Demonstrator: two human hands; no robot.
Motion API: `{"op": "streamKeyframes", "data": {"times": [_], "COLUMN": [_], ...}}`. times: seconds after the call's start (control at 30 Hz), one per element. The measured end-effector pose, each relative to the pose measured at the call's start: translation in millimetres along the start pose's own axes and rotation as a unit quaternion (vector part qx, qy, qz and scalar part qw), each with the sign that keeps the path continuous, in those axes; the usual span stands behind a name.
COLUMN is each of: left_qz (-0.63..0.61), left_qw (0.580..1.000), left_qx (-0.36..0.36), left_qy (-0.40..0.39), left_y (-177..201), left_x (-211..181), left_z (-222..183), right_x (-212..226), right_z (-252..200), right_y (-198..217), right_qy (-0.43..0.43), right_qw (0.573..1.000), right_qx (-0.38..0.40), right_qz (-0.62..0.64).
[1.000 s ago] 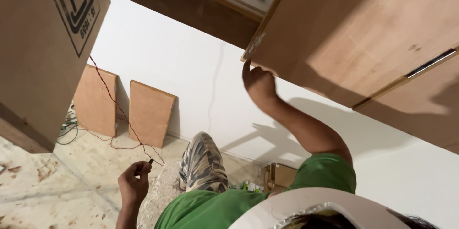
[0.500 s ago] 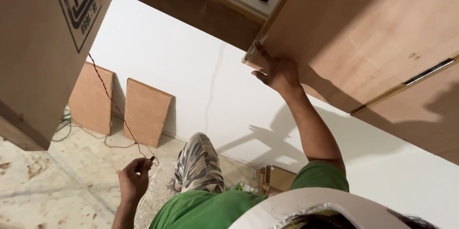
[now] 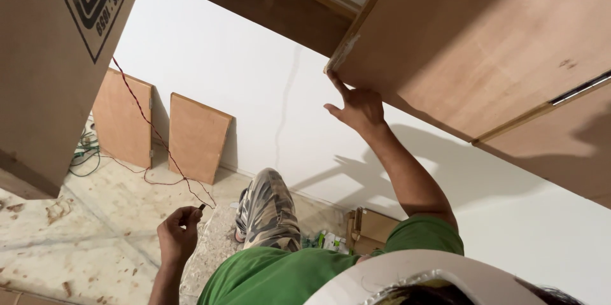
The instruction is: The person places a purple container on a shelf, then uses a small metal tool to adjust a hinge on a wooden cabinet door. The person repeatedly aligns and tightens the hinge while holding the door steady.
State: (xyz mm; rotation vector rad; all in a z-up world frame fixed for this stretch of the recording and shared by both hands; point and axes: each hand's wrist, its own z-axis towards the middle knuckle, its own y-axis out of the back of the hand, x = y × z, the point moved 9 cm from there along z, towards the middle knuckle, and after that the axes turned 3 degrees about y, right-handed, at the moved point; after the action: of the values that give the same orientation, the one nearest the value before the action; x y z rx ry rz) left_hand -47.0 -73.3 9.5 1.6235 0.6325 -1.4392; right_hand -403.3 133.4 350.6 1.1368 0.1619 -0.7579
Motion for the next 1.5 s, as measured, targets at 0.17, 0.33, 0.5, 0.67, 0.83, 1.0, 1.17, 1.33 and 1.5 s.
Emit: {"op": "streamKeyframes", "data": {"times": [0.17,0.33,0.5,0.67,0.83,1.0,1.17,1.33,1.5], "left_qz": [-0.004,-0.003,-0.026,-0.018,-0.017,-0.032,-0.027,0.006,-0.011], "left_qw": [1.000,1.000,1.000,1.000,1.000,0.999,1.000,0.999,1.000], "left_qx": [-0.006,-0.018,-0.004,-0.002,-0.003,-0.008,0.004,-0.002,-0.009], "left_qy": [0.003,-0.004,0.004,-0.005,0.016,0.009,0.003,0.036,0.021], "left_y": [6.1,1.2,-7.2,-11.9,-6.9,-13.2,-16.7,-10.7,-9.3], "left_x": [7.6,11.7,1.4,3.4,13.7,11.6,12.2,19.6,15.3], "left_z": [-2.7,1.0,3.7,1.9,0.3,2.7,2.7,-2.4,-4.1], "right_x": [7.3,-14.9,-36.8,-26.2,-29.8,-13.9,-39.4,-6.9,-11.4], "right_z": [-2.6,-0.2,19.1,22.7,28.2,41.4,37.9,61.5,55.0], "right_y": [0.6,34.9,59.0,41.4,71.6,74.7,-34.8,18.7,-5.4], "right_qy": [0.009,-0.041,-0.086,-0.105,-0.093,-0.090,-0.151,-0.127,-0.075], "right_qw": [1.000,0.970,0.963,0.986,0.981,0.991,0.946,0.897,0.866], "right_qx": [0.022,-0.056,-0.104,0.010,-0.076,-0.025,0.093,0.158,0.214], "right_qz": [0.001,0.235,0.234,0.128,0.153,-0.101,-0.273,-0.391,-0.447]}}
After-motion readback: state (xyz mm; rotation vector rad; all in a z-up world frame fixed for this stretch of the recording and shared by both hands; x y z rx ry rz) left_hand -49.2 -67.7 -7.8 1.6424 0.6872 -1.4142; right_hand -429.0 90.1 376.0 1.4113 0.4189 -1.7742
